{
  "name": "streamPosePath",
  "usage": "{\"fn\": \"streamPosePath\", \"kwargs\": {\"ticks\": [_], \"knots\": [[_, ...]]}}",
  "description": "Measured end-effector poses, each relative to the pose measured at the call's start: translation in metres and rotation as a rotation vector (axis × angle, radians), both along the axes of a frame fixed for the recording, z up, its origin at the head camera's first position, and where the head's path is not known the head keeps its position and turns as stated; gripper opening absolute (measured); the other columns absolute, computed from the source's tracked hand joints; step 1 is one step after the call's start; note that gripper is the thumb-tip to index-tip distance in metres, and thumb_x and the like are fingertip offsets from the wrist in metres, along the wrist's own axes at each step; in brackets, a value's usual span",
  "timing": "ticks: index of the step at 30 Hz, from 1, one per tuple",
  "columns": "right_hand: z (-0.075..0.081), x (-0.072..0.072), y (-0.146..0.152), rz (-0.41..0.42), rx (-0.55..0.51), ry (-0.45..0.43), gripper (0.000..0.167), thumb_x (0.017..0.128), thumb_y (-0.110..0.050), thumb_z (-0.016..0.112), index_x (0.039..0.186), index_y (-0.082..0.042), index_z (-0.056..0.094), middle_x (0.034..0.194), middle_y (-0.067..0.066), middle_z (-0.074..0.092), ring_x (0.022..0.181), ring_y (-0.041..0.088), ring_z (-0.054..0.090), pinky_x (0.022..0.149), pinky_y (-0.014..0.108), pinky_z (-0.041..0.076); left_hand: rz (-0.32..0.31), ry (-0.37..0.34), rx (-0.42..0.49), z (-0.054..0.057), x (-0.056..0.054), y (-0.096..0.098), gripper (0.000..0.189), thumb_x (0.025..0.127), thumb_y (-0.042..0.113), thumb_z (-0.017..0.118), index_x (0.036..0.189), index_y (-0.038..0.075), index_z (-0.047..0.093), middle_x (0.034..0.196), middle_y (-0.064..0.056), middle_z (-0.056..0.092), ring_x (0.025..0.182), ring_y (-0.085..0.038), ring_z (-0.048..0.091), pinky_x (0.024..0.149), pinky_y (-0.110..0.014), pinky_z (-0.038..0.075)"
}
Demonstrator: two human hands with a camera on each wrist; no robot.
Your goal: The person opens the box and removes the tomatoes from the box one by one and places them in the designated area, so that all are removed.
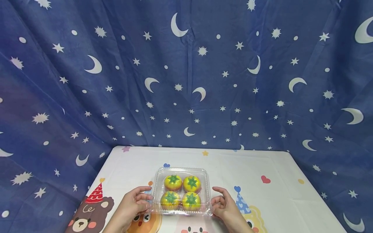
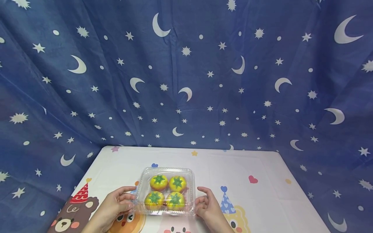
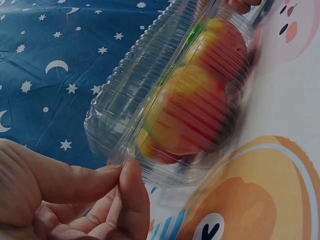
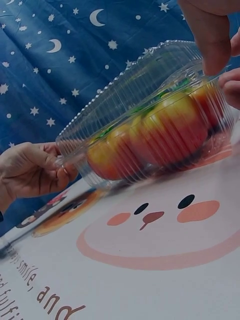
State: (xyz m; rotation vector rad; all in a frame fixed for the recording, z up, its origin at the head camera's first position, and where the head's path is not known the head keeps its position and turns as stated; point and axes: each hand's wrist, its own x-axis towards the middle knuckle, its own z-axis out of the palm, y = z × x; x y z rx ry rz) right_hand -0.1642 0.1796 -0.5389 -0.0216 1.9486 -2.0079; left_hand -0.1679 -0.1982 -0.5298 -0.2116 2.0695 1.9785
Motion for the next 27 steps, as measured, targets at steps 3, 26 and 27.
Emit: {"fn": "streamPosePath", "kwargs": {"ticks": [3, 26, 27], "knots": [[-0.0004, -0.0002, -0.0012, -0.027, 0.022, 0.002, 0.087, 0.084, 0.013, 0.062, 0.161, -0.001, 0.025, 0.108, 0.006, 0.059, 0.083, 0.011, 0.056, 0.072, 0.024, 0.055, -0.009, 0.002, 0.012, 0.0016, 0.0009, -0.0006, 0.072, 0.083, -0.017, 0.069, 0.152, -0.007, 0.048, 0.106, -0.011, 0.072, 0.082, -0.018, 0.072, 0.07, -0.033, 0.065], [0.0068, 0.0055, -0.0088, -0.205, 0.324, 0.168, 0.069, 0.082, 0.011, 0.072, 0.146, -0.007, 0.055, 0.136, 0.014, 0.065, 0.123, 0.03, 0.063, 0.099, 0.046, 0.059, -0.021, -0.003, 0.027, 0.0037, 0.0004, -0.0018, 0.071, 0.083, -0.017, 0.069, 0.15, -0.008, 0.049, 0.104, -0.009, 0.072, 0.08, -0.018, 0.071, 0.07, -0.033, 0.065], [0.0075, 0.0059, -0.0094, -0.204, 0.337, 0.174, 0.067, 0.083, 0.01, 0.072, 0.146, -0.008, 0.055, 0.137, 0.013, 0.066, 0.125, 0.03, 0.063, 0.101, 0.048, 0.059, -0.021, -0.003, 0.028, 0.0036, 0.0004, -0.0019, 0.071, 0.083, -0.017, 0.069, 0.15, -0.008, 0.049, 0.104, -0.009, 0.072, 0.08, -0.017, 0.071, 0.07, -0.033, 0.065]]}}
